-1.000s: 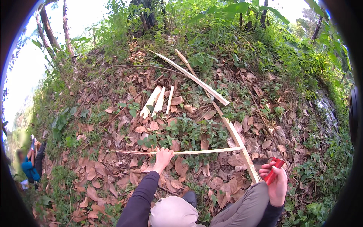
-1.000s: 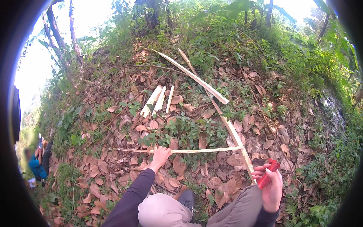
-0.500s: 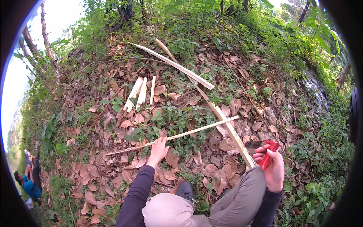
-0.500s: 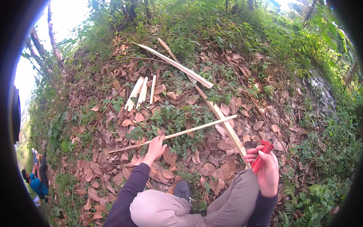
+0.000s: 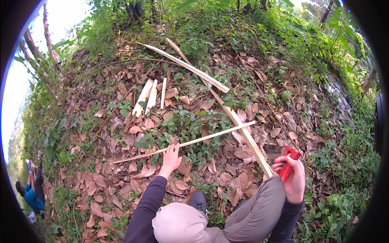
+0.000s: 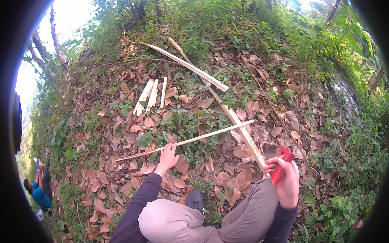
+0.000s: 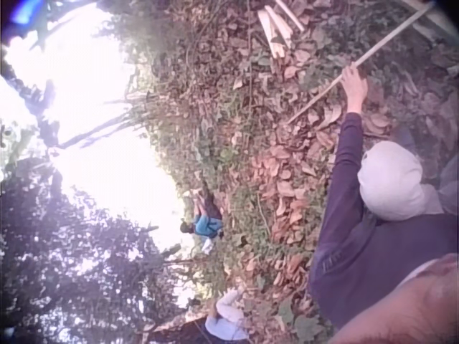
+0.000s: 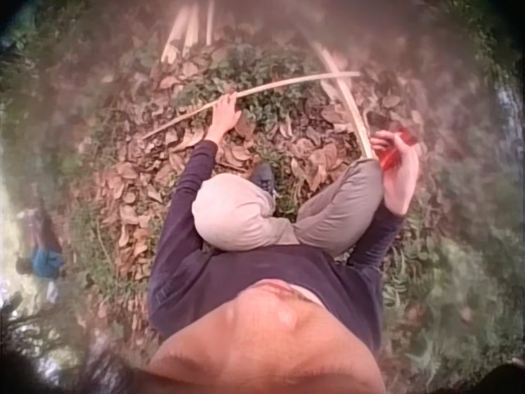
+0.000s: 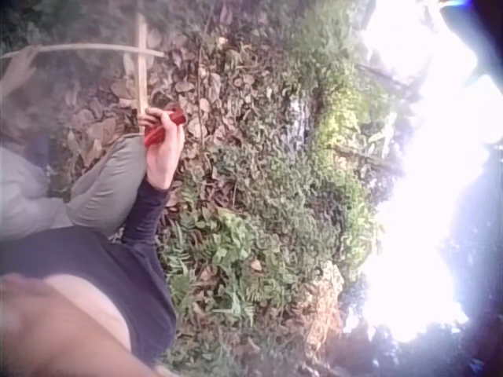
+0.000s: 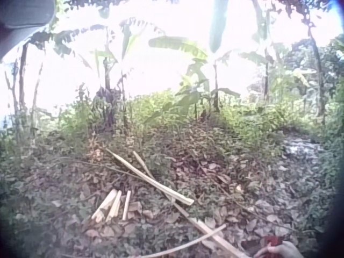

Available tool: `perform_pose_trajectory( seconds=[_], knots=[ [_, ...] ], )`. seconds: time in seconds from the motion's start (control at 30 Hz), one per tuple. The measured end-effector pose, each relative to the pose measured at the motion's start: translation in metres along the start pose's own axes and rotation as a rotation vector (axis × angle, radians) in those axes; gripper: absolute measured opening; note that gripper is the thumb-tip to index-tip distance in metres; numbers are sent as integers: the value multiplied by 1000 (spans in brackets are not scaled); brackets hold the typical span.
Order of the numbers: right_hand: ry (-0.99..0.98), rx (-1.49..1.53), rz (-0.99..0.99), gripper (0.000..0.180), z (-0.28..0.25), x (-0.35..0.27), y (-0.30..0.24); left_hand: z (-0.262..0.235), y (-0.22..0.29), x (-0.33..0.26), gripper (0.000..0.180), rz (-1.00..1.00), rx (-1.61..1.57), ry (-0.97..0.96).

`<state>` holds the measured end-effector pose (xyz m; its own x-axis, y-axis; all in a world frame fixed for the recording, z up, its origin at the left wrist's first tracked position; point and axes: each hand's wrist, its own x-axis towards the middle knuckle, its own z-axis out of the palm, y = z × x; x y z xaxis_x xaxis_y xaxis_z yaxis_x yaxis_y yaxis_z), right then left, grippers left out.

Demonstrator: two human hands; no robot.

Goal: The person uses a red machete to split long bamboo strips into thinner slats. They hold the bamboo against the ground and repeatedly strike it with the blade to separate the layers. The person works in a seated position on the forest floor, surrounded by cut bamboo pieces.

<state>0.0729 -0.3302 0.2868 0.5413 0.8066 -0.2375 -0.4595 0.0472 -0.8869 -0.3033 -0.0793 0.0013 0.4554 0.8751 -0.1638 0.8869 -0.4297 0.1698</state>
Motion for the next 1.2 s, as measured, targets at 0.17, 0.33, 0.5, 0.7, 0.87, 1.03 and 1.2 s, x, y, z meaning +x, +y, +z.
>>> perform_pose_trajectory(
  seconds=[0.17,0.33,0.5,0.7,0.87,1.03,1.2],
  knots=[
    [33,-35,-9,20,1,-2,-2,1,5,-4,87,14,51,31],
    [16,-54,-22,19,5,-6,-4,-1,8,-3,89,-19,41,-17],
    [-3,-42,-16,15,4,-3,-1,-9,9,2,95,-63,89,-158],
    [-18,-33,-6,14,4,-3,1,-7,6,9,100,-98,74,-282],
    [-12,-34,-15,15,7,-6,-2,-8,9,10,103,-117,60,-311],
    [-15,-28,-19,15,5,-7,-3,-12,11,10,104,-130,51,-335],
    [-7,-44,-31,16,4,-8,-3,-12,12,11,104,-136,44,-348]
  ],
)
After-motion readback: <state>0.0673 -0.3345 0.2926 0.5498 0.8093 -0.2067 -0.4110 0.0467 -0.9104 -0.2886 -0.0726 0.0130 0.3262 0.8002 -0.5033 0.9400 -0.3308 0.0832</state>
